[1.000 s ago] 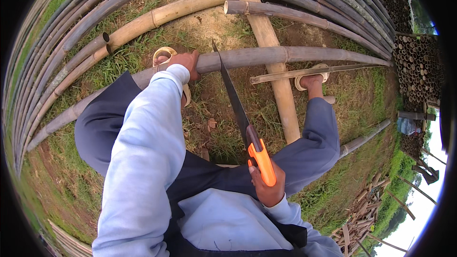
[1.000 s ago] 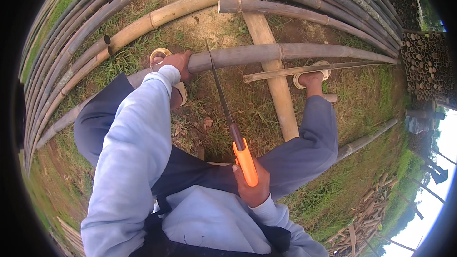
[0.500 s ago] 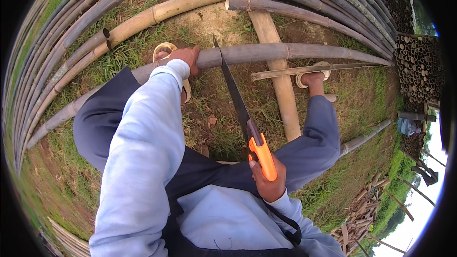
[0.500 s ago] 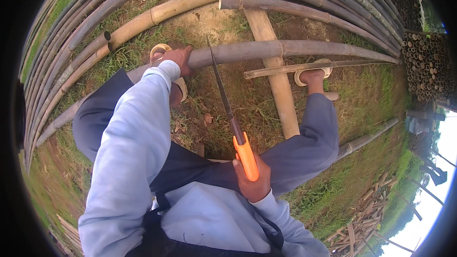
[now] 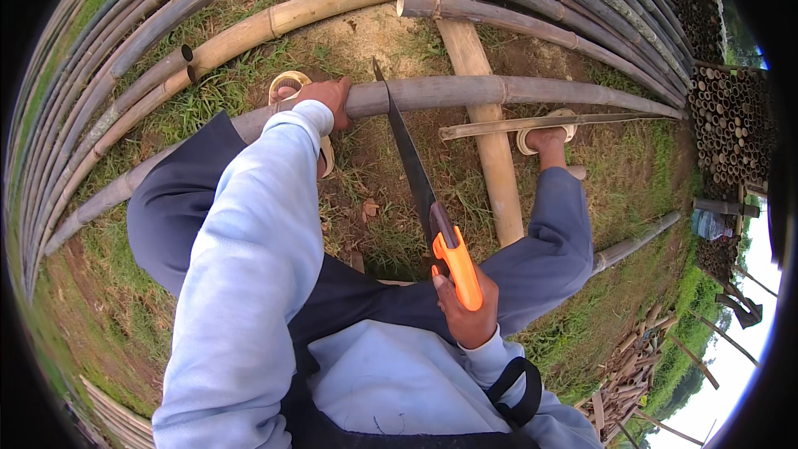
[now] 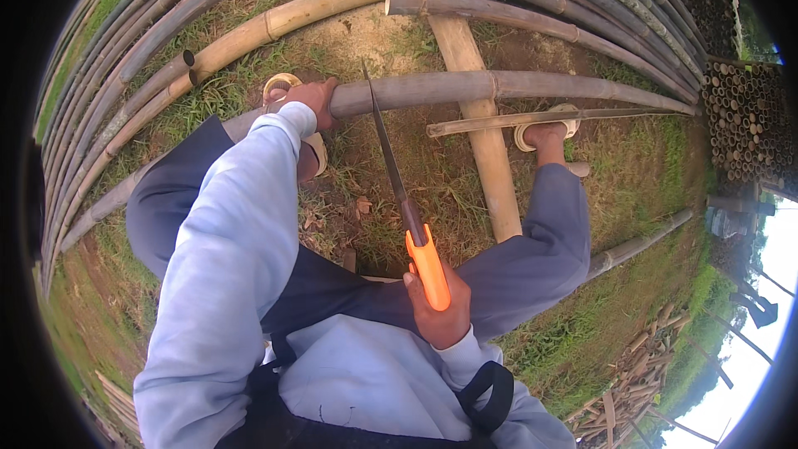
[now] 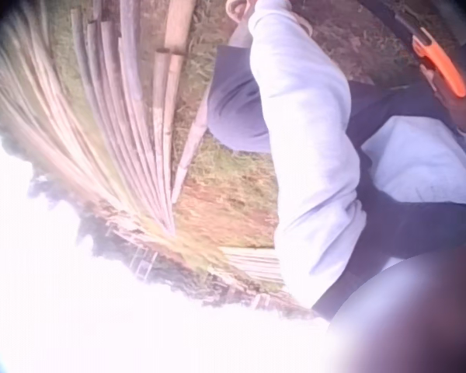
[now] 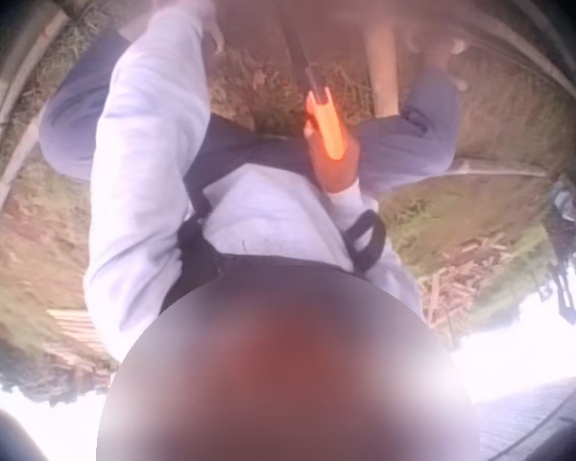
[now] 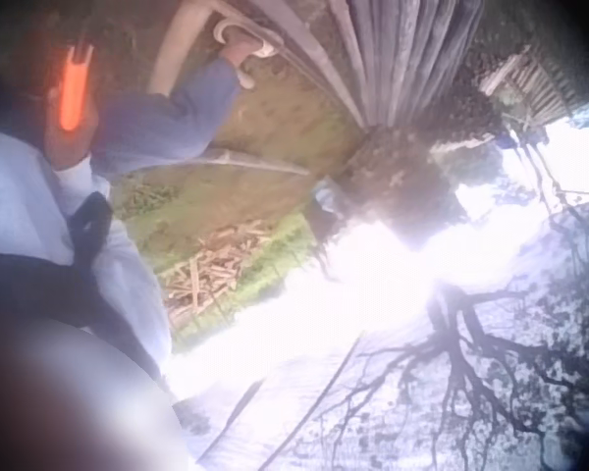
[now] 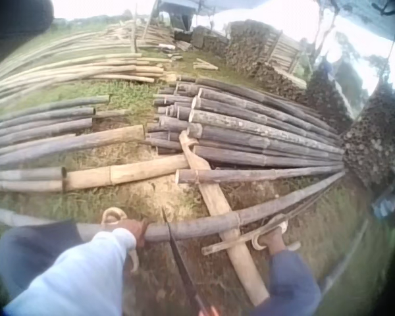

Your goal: The person sits on the ground and uses a hand saw to cut long bamboo poles into shorter sections. They position each pole on a wooden support, saw through it, and then move the cut pieces aside to continue with the next pole.

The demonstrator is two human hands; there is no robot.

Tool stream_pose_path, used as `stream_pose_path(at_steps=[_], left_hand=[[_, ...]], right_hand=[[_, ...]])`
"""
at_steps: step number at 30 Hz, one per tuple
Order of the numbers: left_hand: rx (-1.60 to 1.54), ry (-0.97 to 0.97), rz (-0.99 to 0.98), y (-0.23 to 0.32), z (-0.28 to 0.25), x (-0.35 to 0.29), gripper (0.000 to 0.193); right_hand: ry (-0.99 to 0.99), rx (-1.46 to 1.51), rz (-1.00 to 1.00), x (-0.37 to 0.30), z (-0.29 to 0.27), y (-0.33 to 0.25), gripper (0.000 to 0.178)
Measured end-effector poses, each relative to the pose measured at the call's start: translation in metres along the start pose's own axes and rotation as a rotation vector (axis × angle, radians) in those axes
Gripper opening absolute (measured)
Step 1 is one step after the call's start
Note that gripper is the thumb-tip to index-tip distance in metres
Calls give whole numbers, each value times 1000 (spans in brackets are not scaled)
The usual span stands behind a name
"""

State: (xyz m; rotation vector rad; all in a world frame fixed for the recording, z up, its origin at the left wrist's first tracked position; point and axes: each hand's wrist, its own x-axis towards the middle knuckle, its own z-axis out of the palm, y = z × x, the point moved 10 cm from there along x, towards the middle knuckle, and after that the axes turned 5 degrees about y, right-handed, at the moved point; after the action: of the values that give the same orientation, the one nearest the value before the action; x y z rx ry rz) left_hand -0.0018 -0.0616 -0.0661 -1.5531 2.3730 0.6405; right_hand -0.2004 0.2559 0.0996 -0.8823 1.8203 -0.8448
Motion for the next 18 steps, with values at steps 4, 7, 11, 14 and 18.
stream_pose_path(at_steps=[4,7,11,14,18], left_hand=[[18,15,-7,-1,3,3,64],[36,21,-27,0,0,-1,65],[14,-20,-20,2,1,-2,66],[15,-5,-37,0,2,0,65],[7,-5,-7,-1,5,4,66]], right_hand=[[15,-79,-53,57,26,7,30],[96,-51,-335,151,83,-2,20],[55,0,-203,138,74,8,21],[-8,-9,-44,31,19,1,28],[40,-58,-7,14,5,-10,32]])
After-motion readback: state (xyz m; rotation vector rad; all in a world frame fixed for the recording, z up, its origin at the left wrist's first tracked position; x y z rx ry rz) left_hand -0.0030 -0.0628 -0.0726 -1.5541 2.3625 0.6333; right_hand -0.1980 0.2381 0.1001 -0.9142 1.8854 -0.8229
